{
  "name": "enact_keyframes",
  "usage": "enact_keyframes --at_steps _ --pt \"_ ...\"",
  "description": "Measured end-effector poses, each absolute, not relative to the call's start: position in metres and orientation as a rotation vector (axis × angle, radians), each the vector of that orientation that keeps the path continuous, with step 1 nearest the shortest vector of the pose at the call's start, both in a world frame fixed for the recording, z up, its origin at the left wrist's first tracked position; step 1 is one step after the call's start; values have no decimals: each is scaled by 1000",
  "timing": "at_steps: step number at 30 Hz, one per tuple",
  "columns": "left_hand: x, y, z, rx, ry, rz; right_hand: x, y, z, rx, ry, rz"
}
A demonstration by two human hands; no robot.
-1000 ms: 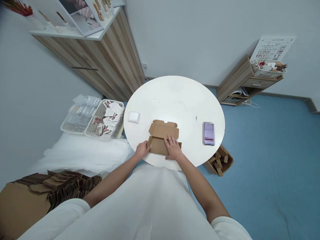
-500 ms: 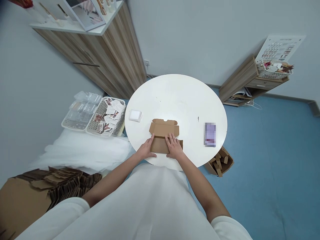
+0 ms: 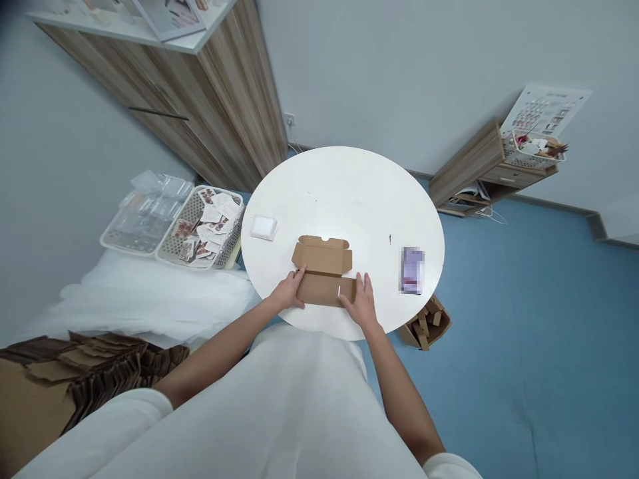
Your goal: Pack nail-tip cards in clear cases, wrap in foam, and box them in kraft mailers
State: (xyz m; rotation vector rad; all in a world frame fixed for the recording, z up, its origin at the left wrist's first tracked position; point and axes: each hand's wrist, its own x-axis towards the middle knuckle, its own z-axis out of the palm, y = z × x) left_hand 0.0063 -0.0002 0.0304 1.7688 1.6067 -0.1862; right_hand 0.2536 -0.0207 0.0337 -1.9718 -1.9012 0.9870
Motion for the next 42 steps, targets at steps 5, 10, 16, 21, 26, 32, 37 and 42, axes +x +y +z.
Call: enact_keyframes --at_steps 5,10,16,21,26,32,37,42 --pt "9 -2 28 1761 1604 -162 277 -37 25 -2039 -1136 1411" --pt "12 -5 27 1760 1598 -163 271 -35 27 -1926 -903 1585" --pt "14 -9 27 1773 1579 -143 251 -28 35 -1938 -1085 1516" --pt "16 -13 26 1756 1563 -125 238 -19 34 -2038 -1420 1392" --pt "16 -17 27 1739 1545 -121 235 -11 26 -2234 -1652 1167" --pt "15 -17 28 1736 1525 -134 238 -7 20 -2362 -1735 1086" --pt "16 -16 28 1731 1524 -150 236 -6 15 -2326 -1788 1083" --pt "17 -17 27 1739 1529 -119 230 -8 14 -2291 -1758 1076"
